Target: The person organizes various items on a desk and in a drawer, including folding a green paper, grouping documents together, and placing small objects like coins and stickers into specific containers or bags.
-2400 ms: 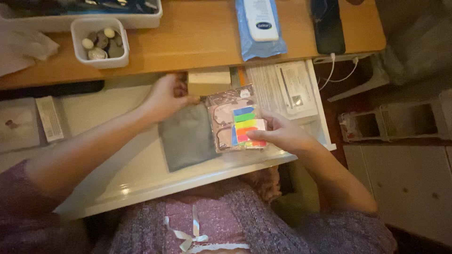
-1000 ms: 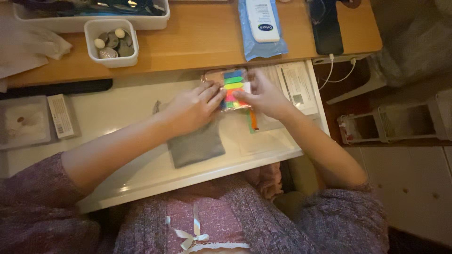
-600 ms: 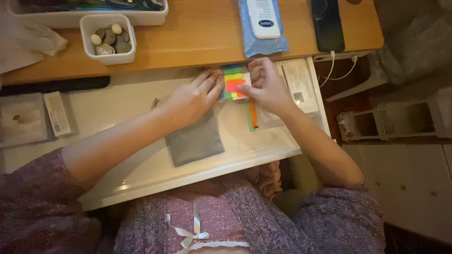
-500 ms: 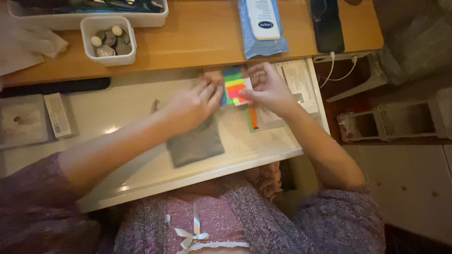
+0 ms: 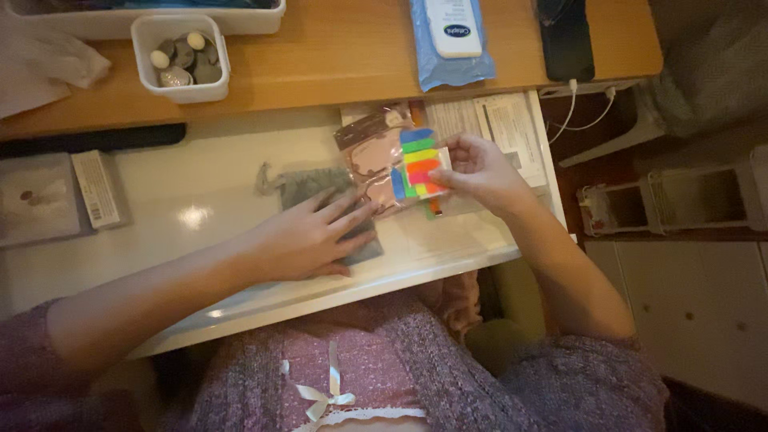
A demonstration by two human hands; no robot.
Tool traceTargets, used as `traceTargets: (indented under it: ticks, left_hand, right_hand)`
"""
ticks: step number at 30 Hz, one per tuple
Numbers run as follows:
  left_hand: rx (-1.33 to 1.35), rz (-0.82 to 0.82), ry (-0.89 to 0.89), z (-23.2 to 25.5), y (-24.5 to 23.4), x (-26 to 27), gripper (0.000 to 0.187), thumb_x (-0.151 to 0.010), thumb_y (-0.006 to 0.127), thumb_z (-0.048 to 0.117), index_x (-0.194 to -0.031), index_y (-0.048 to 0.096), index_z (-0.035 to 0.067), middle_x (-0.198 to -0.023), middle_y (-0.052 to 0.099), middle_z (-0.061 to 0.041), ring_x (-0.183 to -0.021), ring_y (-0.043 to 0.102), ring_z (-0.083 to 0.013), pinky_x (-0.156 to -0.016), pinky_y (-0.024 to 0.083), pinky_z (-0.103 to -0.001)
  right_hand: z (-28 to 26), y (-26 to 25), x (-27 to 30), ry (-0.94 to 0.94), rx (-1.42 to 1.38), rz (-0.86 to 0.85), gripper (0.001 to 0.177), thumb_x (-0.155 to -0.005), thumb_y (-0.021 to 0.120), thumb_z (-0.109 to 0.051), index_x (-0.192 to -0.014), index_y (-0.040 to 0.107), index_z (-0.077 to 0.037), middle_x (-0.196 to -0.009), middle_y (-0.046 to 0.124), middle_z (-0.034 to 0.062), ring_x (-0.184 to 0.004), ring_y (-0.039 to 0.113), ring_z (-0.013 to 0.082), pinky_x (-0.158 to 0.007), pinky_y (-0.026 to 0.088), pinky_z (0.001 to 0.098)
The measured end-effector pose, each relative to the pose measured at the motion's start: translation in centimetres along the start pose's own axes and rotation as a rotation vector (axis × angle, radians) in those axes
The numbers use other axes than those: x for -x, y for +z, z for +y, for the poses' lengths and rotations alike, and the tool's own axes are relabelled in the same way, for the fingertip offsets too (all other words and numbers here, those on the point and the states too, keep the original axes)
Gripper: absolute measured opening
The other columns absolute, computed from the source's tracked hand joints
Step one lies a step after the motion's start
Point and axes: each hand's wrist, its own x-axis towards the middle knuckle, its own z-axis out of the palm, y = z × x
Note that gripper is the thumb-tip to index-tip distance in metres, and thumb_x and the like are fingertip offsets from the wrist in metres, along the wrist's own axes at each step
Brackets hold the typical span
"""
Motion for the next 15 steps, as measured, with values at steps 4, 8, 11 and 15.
traceTargets:
  ticks: [4, 8, 11, 15]
  left_hand:
    - [-0.012, -0.131, -0.028, -0.2, 0.2, 0.2, 0.055, -0.084, 0.063, 0.05, -0.105, 0.068, 0.0, -0.139, 0.053, -0.029, -0.132, 0.047, -0.0455, -0.101, 0.046, -0.054]
    - [-0.021, -0.031, -0.024, -0.2, 0.0, 1.1, 0.051, -0.086, 0.064, 0.051, -0.091, 0.066, 0.0, -0.128, 0.062, -0.028, -0.124, 0.058, -0.0431, -0.095, 0.053, -0.048]
    - [-0.076, -0.142, -0.013, -0.3, 0.0, 1.5, 0.051, -0.093, 0.062, 0.051, -0.086, 0.065, 0.0, -0.103, 0.07, -0.022, -0.1, 0.068, -0.0354, -0.077, 0.058, -0.043]
    - [-0.098, -0.337, -0.098, -0.3, -0.4, 1.4, 0.055, -0.099, 0.057, 0.059, -0.1, 0.067, 0.004, -0.082, 0.066, -0.009, -0.075, 0.065, -0.027, -0.065, 0.053, -0.04]
  right_hand:
    - [0.8, 0.1, -1.4, -0.087, 0.08, 0.068, 0.048, -0.085, 0.081, -0.008, -0.126, 0.057, 0.003, -0.113, 0.07, 0.0122, -0.1, 0.072, 0.0166, -0.089, 0.06, 0.0307]
    - [0.5, -0.3, -1.3, -0.113, 0.043, 0.08, 0.047, -0.086, 0.079, -0.007, -0.125, 0.054, 0.002, -0.115, 0.07, 0.0105, -0.104, 0.071, 0.0146, -0.088, 0.06, 0.0303]
    - [0.6, -0.6, -1.0, -0.07, -0.073, 0.106, 0.047, -0.086, 0.078, -0.007, -0.124, 0.053, 0.003, -0.113, 0.071, 0.0118, -0.1, 0.073, 0.0177, -0.086, 0.06, 0.0309]
    - [0.7, -0.4, -0.6, -0.037, 0.008, 0.089, 0.048, -0.087, 0.08, -0.007, -0.126, 0.054, 0.004, -0.115, 0.07, 0.013, -0.103, 0.07, 0.0187, -0.088, 0.06, 0.0314]
